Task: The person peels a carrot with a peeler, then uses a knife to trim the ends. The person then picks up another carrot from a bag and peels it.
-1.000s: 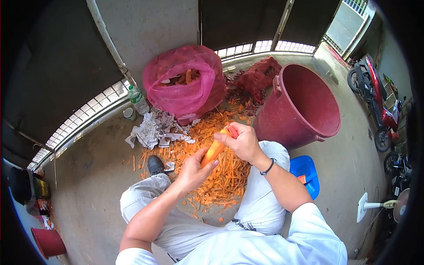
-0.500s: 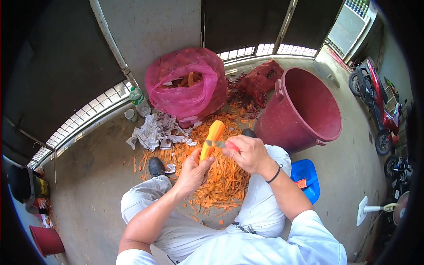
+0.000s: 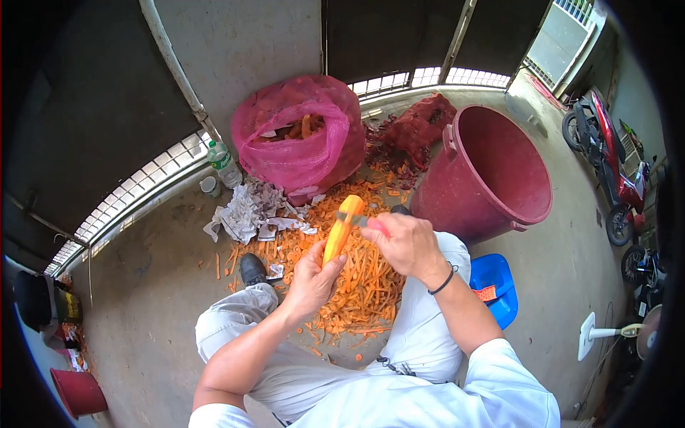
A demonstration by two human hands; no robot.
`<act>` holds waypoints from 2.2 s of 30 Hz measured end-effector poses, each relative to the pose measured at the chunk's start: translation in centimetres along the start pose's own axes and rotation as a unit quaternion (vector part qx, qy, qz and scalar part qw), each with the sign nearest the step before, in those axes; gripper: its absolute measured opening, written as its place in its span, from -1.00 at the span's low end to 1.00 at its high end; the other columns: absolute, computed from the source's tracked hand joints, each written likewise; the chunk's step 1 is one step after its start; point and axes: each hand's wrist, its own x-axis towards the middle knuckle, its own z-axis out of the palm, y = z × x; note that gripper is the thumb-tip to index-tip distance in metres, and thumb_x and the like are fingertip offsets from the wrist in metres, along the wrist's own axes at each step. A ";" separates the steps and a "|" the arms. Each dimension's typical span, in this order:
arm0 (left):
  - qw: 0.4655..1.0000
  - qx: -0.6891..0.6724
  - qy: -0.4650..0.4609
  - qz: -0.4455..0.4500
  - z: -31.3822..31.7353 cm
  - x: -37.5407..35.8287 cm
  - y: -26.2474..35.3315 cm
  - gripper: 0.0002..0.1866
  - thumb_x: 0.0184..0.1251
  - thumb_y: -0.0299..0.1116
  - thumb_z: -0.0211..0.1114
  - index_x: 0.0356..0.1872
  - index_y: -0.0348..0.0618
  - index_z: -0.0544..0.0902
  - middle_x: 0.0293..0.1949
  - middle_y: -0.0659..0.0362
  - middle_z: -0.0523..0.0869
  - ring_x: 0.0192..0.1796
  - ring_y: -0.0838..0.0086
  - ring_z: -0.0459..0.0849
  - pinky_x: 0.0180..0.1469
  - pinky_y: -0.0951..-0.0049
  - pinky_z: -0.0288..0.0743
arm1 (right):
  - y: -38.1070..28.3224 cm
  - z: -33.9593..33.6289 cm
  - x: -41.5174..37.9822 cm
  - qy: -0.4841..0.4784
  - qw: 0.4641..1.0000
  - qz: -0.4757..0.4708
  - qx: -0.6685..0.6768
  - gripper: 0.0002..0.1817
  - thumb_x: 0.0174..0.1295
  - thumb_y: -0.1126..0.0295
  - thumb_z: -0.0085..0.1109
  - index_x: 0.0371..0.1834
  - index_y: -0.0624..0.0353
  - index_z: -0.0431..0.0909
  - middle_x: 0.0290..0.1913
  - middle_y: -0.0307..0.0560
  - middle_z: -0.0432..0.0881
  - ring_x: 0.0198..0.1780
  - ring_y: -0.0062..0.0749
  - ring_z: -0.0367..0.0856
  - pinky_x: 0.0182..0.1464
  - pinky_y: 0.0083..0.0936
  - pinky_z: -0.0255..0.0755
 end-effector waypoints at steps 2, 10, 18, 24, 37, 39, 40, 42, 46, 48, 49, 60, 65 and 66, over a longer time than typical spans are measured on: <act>1.000 0.000 -0.002 0.000 0.0 -0.1 0.1 -0.66 0.64 -0.32 0.28 0.28 -0.17 0.46 -0.49 0.42 0.40 -0.61 0.74 0.27 -0.63 0.62 0.21 | 1.1 -0.2 0.5 0.032 0.998 0.036 -0.031 -0.60 0.44 -0.03 0.28 -0.25 0.12 0.71 -0.33 0.05 0.77 -0.29 0.05 0.77 -0.29 -0.10 0.60; 0.980 -0.160 -0.038 -0.114 -0.3 -0.2 1.3 -0.77 0.60 -0.24 0.29 0.11 -0.02 0.51 -0.55 0.34 0.36 -0.65 0.59 0.30 -0.60 0.49 0.24 | 0.3 -0.4 -0.1 0.011 0.996 0.000 0.083 -0.60 0.44 -0.02 0.30 -0.27 0.13 0.70 -0.34 0.04 0.76 -0.30 0.05 0.77 -0.29 -0.11 0.61; 0.964 -0.222 -0.076 -0.125 -0.1 -0.4 1.4 -0.82 0.59 -0.21 0.28 -0.08 0.02 0.46 -0.59 0.32 0.30 -0.68 0.53 0.29 -0.61 0.41 0.24 | -0.3 -0.1 -0.5 -0.001 0.999 -0.025 0.021 -0.60 0.43 -0.02 0.32 -0.27 0.13 0.71 -0.35 0.00 0.76 -0.33 0.00 0.77 -0.31 -0.13 0.61; 0.978 -0.174 -0.065 -0.099 0.2 -0.6 1.7 -0.82 0.59 -0.23 0.29 -0.08 0.02 0.45 -0.59 0.33 0.28 -0.68 0.55 0.27 -0.62 0.41 0.25 | 1.1 -0.6 0.0 0.046 0.998 0.032 -0.012 -0.59 0.45 -0.02 0.29 -0.25 0.15 0.70 -0.36 0.06 0.76 -0.32 0.05 0.77 -0.30 -0.09 0.60; 0.951 -0.238 -0.116 -0.158 -0.7 -0.7 1.6 -0.45 0.63 0.03 0.21 0.43 -0.08 0.48 -0.57 0.34 0.28 -0.66 0.54 0.26 -0.54 0.42 0.20 | 2.5 0.9 0.4 0.010 0.827 0.218 0.518 -0.48 0.41 0.05 0.47 0.14 0.30 0.62 -0.24 -0.38 0.58 -0.18 -0.74 0.48 -0.12 -0.65 0.41; 0.944 -0.238 -0.144 -0.176 -0.8 -0.7 1.6 -0.47 0.64 0.09 0.18 0.33 -0.10 0.52 -0.56 0.31 0.29 -0.62 0.49 0.29 -0.53 0.37 0.21 | 0.9 0.3 1.0 -0.013 0.803 0.237 0.547 -0.46 0.42 0.10 0.47 0.23 0.30 0.60 -0.23 -0.39 0.61 -0.29 -0.78 0.50 -0.20 -0.75 0.42; 0.944 -0.238 -0.144 -0.176 -0.7 -0.7 1.6 -0.47 0.64 0.09 0.18 0.33 -0.10 0.52 -0.56 0.31 0.29 -0.62 0.49 0.29 -0.53 0.37 0.21 | 1.2 0.2 1.0 -0.013 0.802 0.237 0.548 -0.46 0.42 0.10 0.47 0.23 0.30 0.60 -0.23 -0.39 0.61 -0.29 -0.78 0.50 -0.20 -0.75 0.42; 0.936 -0.272 -0.098 -0.203 -0.5 -0.7 1.7 -0.50 0.65 0.13 0.15 0.22 -0.11 0.55 -0.54 0.25 0.38 -0.57 0.41 0.40 -0.50 0.32 0.30 | 2.4 0.2 0.8 -0.100 0.746 0.253 0.608 -0.49 0.43 0.15 0.45 0.27 0.26 0.59 -0.22 -0.33 0.65 -0.43 -0.75 0.54 -0.39 -0.79 0.39; 0.948 -0.259 -0.102 -0.157 -1.1 -0.5 2.0 -0.51 0.67 0.12 0.12 0.16 -0.14 0.58 -0.42 0.15 0.61 -0.48 0.37 0.57 -0.43 0.32 0.42 | 2.8 1.2 0.7 -0.071 0.703 0.205 0.677 -0.56 0.43 0.22 0.43 0.25 0.20 0.61 -0.15 -0.22 0.74 -0.53 -0.71 0.52 -0.53 -0.79 0.32; 0.963 -0.214 -0.115 -0.117 -1.6 -0.2 1.4 -0.58 0.63 0.02 0.19 0.12 -0.15 0.59 -0.35 0.05 0.70 -0.40 0.25 0.68 -0.40 0.24 0.53 | 2.8 0.9 0.8 -0.095 0.659 0.200 0.719 -0.65 0.45 0.33 0.39 0.21 0.18 0.61 -0.03 -0.13 0.79 -0.49 -0.73 0.55 -0.50 -0.78 0.35; 0.963 -0.215 -0.115 -0.116 -1.6 -0.1 1.3 -0.58 0.63 0.02 0.19 0.12 -0.15 0.59 -0.35 0.05 0.70 -0.40 0.25 0.68 -0.40 0.24 0.53 | 2.7 0.9 0.9 -0.096 0.659 0.199 0.718 -0.65 0.45 0.33 0.39 0.21 0.18 0.61 -0.03 -0.13 0.79 -0.49 -0.73 0.55 -0.50 -0.78 0.35; 0.998 0.024 -0.052 0.020 -1.1 1.1 -0.4 -0.36 0.32 -0.41 0.60 0.38 -0.36 0.55 -0.10 0.19 0.81 -0.10 0.64 0.74 -0.02 0.58 0.61 | 2.7 3.0 0.3 -0.148 0.748 0.122 0.635 -0.75 0.37 0.47 0.40 0.06 0.14 0.62 0.09 0.05 0.74 -0.29 -0.66 0.62 -0.40 -0.71 0.46; 0.985 0.165 -0.019 0.045 -1.1 0.1 2.1 -0.70 0.43 -0.31 0.53 0.05 -0.27 0.77 -0.41 0.38 0.70 -0.45 0.75 0.53 -0.42 0.66 0.33 | 3.9 0.9 0.1 -0.052 0.707 0.073 0.702 -0.67 0.17 0.58 0.43 -0.01 0.10 0.61 0.19 0.30 0.63 -0.05 -0.28 0.75 -0.22 -0.60 0.62; 0.985 0.164 -0.022 0.050 -1.7 0.3 1.6 -0.70 0.43 -0.31 0.53 0.05 -0.27 0.77 -0.41 0.38 0.70 -0.45 0.75 0.53 -0.42 0.66 0.33 | 3.9 0.2 0.3 -0.005 0.698 0.058 0.714 -0.69 0.17 0.61 0.40 -0.05 0.07 0.60 0.20 0.24 0.65 -0.13 -0.43 0.73 -0.39 -0.66 0.55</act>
